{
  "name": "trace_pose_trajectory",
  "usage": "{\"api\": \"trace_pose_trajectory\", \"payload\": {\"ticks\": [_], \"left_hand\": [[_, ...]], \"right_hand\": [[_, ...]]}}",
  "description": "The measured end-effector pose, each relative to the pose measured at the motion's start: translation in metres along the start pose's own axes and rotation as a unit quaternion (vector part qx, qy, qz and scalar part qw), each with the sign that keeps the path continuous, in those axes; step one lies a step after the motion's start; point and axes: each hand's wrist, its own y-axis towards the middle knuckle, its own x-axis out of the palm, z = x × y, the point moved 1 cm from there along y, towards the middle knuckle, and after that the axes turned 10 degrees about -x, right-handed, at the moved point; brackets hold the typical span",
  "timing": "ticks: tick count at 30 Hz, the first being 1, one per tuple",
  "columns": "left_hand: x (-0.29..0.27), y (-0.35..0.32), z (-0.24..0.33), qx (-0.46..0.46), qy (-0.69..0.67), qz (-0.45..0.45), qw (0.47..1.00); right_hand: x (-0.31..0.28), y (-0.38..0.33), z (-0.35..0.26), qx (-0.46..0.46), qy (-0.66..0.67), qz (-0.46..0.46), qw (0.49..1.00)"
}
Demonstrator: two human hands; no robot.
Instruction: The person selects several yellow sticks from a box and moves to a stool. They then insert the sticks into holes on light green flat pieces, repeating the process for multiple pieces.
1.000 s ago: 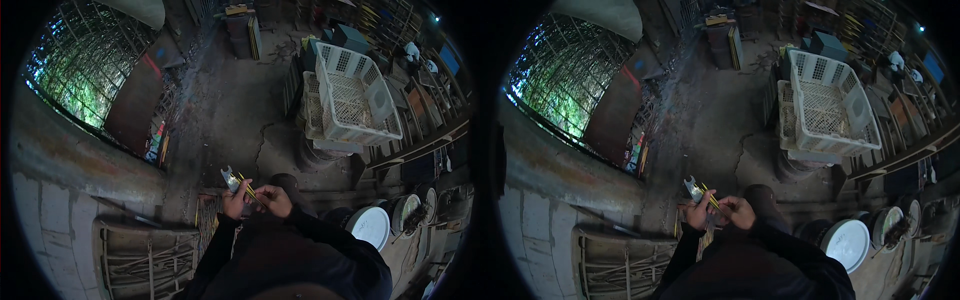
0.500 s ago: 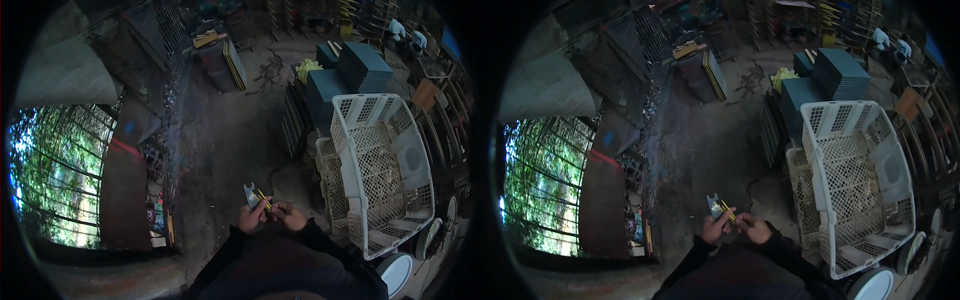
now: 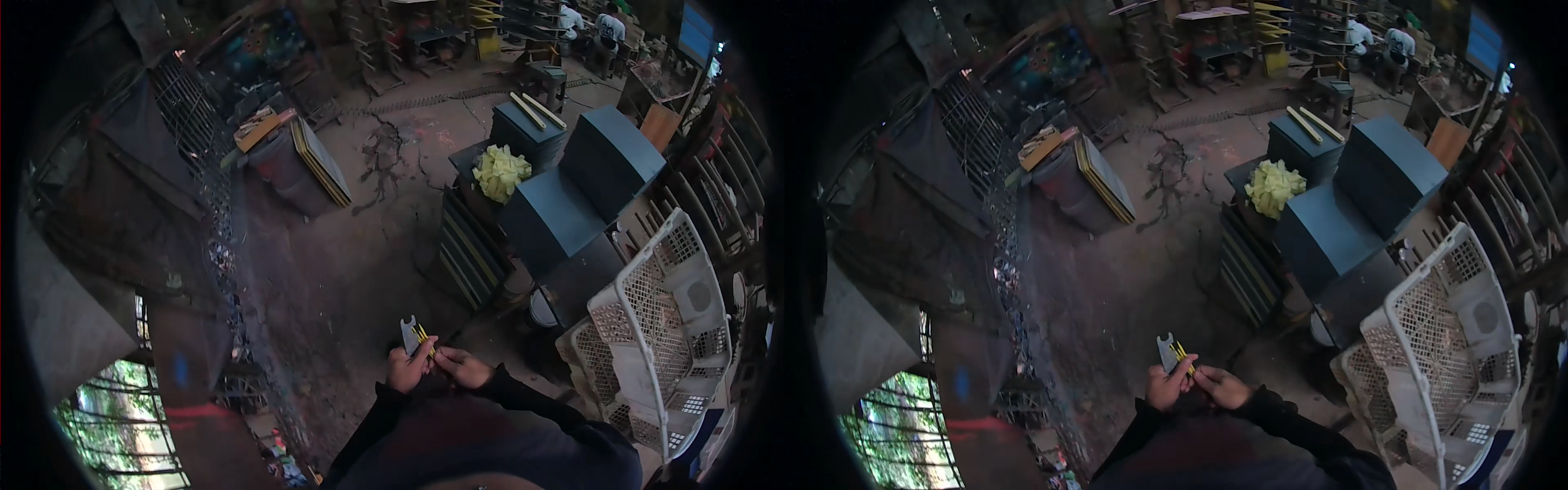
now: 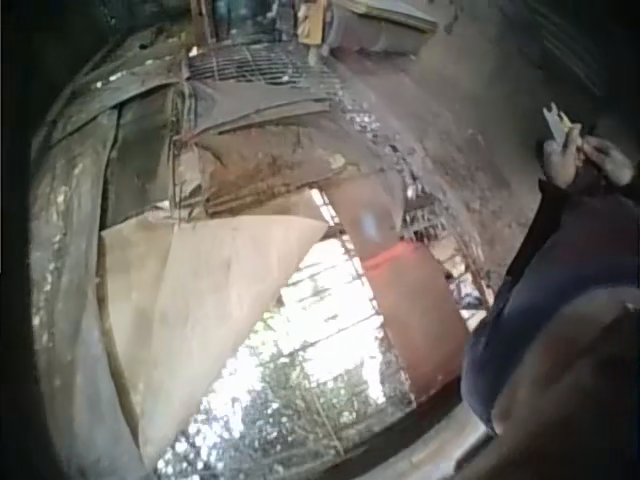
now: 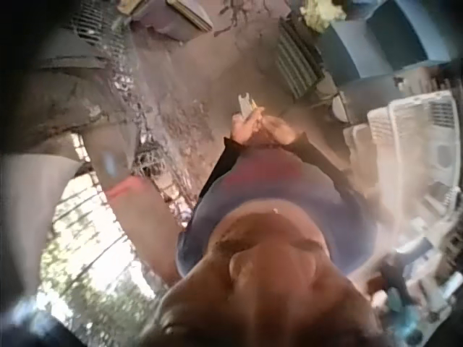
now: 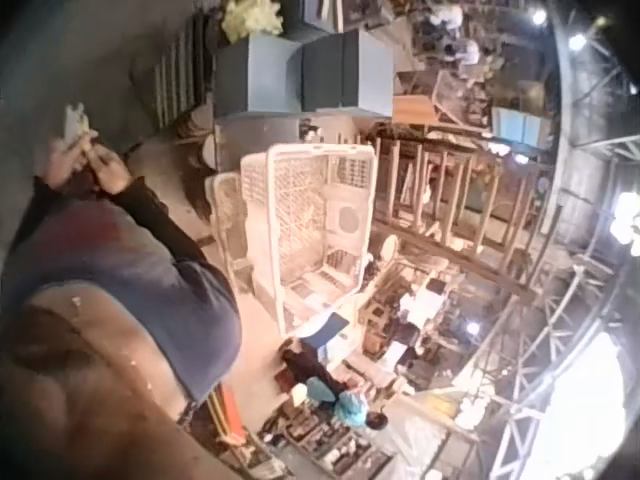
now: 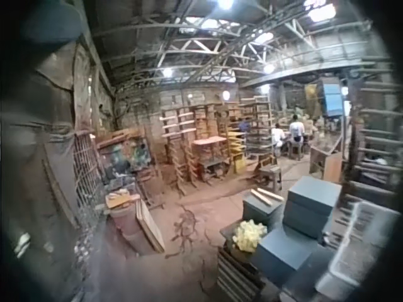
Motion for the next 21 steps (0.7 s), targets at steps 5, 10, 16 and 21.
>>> {"api": "trace_pose_trajectory", "payload": {"ticks": [5, 10, 16, 21], "left_hand": [[-0.111, 0.088, 0.071, -0.03, -0.02, -0.001, 0.999], [-0.182, 0.174, 0.119, -0.066, -0.06, -0.083, 0.993], [-0.21, 0.326, 0.176, -0.043, -0.083, -0.069, 0.993], [-0.237, 0.461, 0.243, -0.03, -0.064, -0.027, 0.997]], "right_hand": [[0.025, 0.165, -0.006, -0.203, 0.041, 0.075, 0.975], [0.019, 0.255, -0.072, -0.003, 0.183, 0.065, 0.981], [-0.043, 0.39, -0.098, 0.011, 0.27, 0.063, 0.961], [-0.116, 0.519, -0.149, -0.024, 0.213, 0.074, 0.974]]}}
